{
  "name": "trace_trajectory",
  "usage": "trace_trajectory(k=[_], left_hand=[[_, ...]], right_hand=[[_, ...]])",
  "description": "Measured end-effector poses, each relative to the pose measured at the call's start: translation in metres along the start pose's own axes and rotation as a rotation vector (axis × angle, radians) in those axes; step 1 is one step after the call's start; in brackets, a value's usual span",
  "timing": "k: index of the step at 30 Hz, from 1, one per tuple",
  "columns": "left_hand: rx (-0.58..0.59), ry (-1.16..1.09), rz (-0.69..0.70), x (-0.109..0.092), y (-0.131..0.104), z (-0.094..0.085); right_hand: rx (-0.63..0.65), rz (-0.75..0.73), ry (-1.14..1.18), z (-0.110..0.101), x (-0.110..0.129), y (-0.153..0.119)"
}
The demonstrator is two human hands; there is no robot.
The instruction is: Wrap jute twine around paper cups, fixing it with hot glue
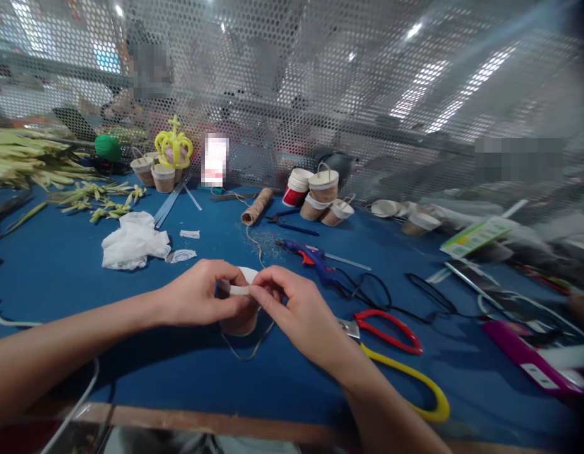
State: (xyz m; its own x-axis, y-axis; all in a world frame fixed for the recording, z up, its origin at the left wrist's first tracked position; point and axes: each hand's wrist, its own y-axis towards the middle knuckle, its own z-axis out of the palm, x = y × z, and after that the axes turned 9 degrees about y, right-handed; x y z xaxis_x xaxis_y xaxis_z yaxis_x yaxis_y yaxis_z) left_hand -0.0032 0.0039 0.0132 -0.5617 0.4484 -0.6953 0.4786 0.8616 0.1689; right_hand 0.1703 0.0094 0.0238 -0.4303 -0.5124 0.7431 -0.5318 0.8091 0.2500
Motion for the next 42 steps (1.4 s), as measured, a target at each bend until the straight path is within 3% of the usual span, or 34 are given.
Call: trace_trajectory(k=[7,16,19,22,24,26,28,31,33,34,35,39,41,42], left_hand=[[-0.045,0.017,0.006,-0.002,-0.001,0.001],[-0.202,-0.214,-0.116,0.025,0.006,-0.001],[-0.221,-0.233,-0.125,0.031,0.007,0.001],[-0.242,-0.249,-0.132,0.034,0.008,0.003],[-0.245,-0.271,-0.133,0.035,0.009,0.004],[-0.237,-0.273,-0.135,0.034,0.009,0.004],[-0.223,-0.223,-0.139,0.032,0.009,0.002],[-0.166,-0.085,-0.135,0.028,0.008,-0.004],[-0.107,0.001,-0.124,0.026,0.008,-0.009],[-0.082,0.040,-0.115,0.025,0.007,-0.011],[-0.066,0.075,-0.105,0.024,0.007,-0.013],[-0.030,0.173,-0.088,0.024,0.006,-0.017],[-0.023,0.189,-0.074,0.025,0.006,-0.018],[-0.030,0.196,-0.060,0.025,0.005,-0.017]], right_hand=[[-0.063,-0.081,-0.055,0.006,-0.003,-0.003],[-0.127,0.129,0.201,0.004,-0.001,-0.002],[0.054,0.227,0.326,0.003,0.006,-0.004],[0.400,0.325,0.398,0.004,0.014,-0.008],[0.619,0.303,0.361,0.004,0.016,-0.010],[0.709,0.244,0.266,0.003,0.015,-0.011],[0.646,0.275,0.210,-0.001,0.011,-0.009],[0.338,0.395,0.174,-0.013,0.005,-0.004],[0.123,0.370,0.062,-0.022,0.004,-0.002],[0.074,0.342,-0.006,-0.027,0.005,-0.002],[0.080,0.321,-0.060,-0.032,0.007,-0.002],[0.298,0.342,-0.125,-0.050,0.010,-0.004],[0.201,0.404,-0.250,-0.059,0.002,0.002],[0.085,0.433,-0.360,-0.064,-0.006,0.006]])
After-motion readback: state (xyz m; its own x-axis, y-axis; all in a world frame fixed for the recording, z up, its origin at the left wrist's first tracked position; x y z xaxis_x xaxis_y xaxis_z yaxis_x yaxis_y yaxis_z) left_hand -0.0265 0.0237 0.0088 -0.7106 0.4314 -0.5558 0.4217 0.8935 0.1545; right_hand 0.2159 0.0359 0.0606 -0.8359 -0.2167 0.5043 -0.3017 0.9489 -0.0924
